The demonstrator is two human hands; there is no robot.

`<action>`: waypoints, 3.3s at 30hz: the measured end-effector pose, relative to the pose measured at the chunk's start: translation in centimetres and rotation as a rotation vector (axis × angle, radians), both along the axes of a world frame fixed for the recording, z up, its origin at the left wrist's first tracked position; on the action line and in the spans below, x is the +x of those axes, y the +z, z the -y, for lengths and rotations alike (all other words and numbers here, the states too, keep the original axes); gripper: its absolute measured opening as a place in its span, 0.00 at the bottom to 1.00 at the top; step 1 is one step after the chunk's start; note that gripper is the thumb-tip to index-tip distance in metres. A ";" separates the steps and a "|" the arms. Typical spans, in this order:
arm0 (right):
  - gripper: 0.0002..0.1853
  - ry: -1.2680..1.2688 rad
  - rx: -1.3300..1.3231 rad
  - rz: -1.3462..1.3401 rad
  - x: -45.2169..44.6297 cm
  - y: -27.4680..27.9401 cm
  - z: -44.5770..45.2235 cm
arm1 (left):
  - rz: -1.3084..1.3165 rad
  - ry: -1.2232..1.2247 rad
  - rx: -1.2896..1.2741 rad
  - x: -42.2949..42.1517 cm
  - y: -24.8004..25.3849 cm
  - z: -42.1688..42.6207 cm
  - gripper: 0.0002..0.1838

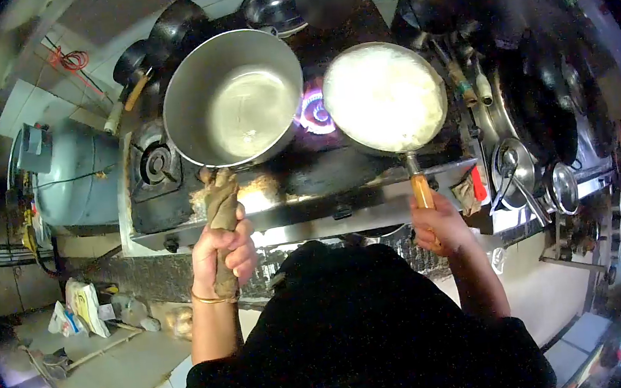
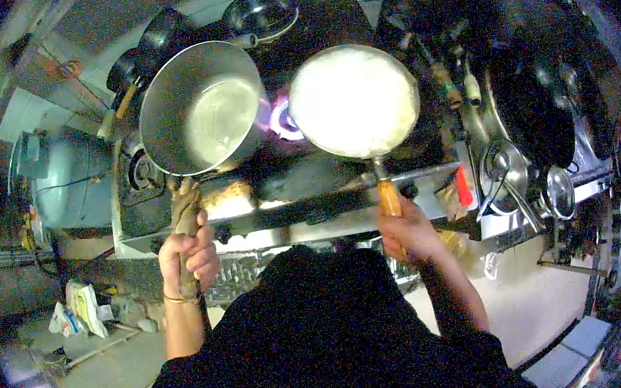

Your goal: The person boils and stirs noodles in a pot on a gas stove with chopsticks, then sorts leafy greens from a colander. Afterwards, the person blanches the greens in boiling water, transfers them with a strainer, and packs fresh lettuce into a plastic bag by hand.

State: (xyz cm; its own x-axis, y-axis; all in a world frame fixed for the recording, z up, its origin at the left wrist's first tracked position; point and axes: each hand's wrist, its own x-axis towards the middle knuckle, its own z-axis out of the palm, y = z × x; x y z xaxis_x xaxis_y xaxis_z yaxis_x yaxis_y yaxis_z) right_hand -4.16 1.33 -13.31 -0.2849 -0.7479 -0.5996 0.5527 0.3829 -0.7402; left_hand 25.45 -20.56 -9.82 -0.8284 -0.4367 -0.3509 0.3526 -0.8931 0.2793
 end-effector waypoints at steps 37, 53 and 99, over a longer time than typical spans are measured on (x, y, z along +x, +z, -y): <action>0.13 -0.023 -0.040 -0.042 -8.5 12.8 0.0 | 0.009 -0.127 0.226 -12.2 -1.5 -4.4 0.13; 0.11 0.214 0.058 -0.247 -5.9 13.5 5.3 | 0.181 -0.147 0.006 -12.2 0.7 -3.6 0.11; 0.20 0.402 0.223 -2.261 -5.2 17.7 7.7 | -0.091 -0.203 0.075 -9.3 -3.2 -2.5 0.19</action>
State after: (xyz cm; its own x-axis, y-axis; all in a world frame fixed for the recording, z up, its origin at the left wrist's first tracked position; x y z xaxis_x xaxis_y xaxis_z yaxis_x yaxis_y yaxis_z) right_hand -9.37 -6.39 4.38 -0.2870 -0.9083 0.3042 -0.9097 0.3580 0.2106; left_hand 16.19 -18.03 -13.04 -0.9261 -0.2338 -0.2962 0.1845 -0.9653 0.1850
